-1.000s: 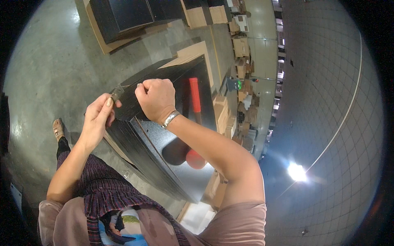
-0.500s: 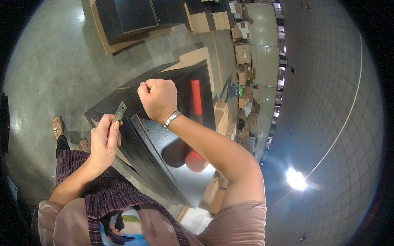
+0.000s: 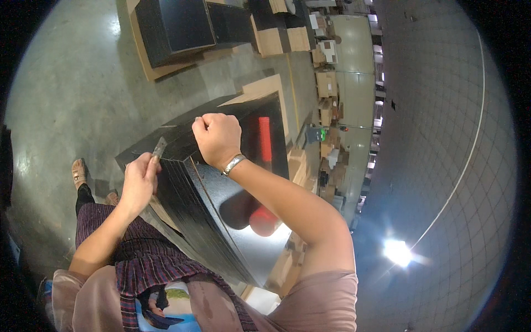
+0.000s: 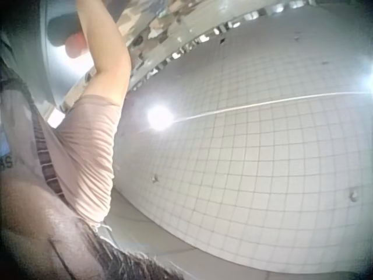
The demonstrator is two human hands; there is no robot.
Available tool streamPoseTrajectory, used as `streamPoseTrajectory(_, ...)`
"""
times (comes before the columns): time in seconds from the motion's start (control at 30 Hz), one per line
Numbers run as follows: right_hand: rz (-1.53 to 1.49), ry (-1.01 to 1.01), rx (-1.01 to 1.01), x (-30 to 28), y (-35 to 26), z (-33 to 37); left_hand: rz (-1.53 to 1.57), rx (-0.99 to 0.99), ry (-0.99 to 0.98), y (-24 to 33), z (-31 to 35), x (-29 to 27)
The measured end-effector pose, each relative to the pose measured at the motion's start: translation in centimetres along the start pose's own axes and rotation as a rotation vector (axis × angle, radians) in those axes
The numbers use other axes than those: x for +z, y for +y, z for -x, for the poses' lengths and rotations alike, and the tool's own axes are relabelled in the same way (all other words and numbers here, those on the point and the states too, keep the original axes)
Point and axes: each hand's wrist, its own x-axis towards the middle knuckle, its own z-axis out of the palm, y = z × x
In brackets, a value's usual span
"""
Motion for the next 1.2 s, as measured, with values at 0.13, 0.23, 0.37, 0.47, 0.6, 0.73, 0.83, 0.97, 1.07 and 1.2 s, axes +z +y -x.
streamPoseTrajectory(0.13,-0.008,0.002,0.018,-0.1,0.6,0.2,0.010,0.265,0.012,4.9,2.1,0.4)
streamPoseTrajectory(0.23,-0.034,-0.008,0.022,0.0,0.0,0.1,-0.086,0.202,0.008,3.2,1.7,0.3)
streamPoseTrajectory(0.37,-0.005,-0.002,-0.007,-0.5,-0.2,-0.2,0.000,0.033,0.027,-0.5,0.8,-0.1)
streamPoseTrajectory(0.47,-0.030,-0.034,0.034,-0.4,0.0,0.0,-0.044,0.240,-0.002,3.5,2.0,0.3)
streamPoseTrajectory(0.6,0.005,-0.014,-0.012,-0.4,-0.3,-0.2,-0.126,-0.002,0.013,-1.1,0.5,-0.2)
streamPoseTrajectory(0.73,-0.038,-0.033,0.057,-0.6,0.1,0.1,0.001,0.063,0.003,1.5,1.7,0.1)
streamPoseTrajectory(0.83,-0.009,-0.052,0.051,-0.7,-0.6,-0.1,-0.052,-0.086,0.020,-2.3,0.4,-0.4)
streamPoseTrajectory(0.97,-0.018,-0.041,0.042,-0.4,-0.2,-0.1,0.028,0.143,0.005,1.2,2.0,0.1)
streamPoseTrajectory(1.07,-0.027,-0.051,0.058,-0.5,-0.4,-0.1,-0.065,0.078,0.049,-1.0,1.5,0.7)
streamPoseTrajectory(1.2,-0.026,-0.018,0.015,-0.6,-0.4,0.1,-0.040,0.079,0.038,-0.6,1.7,0.0)
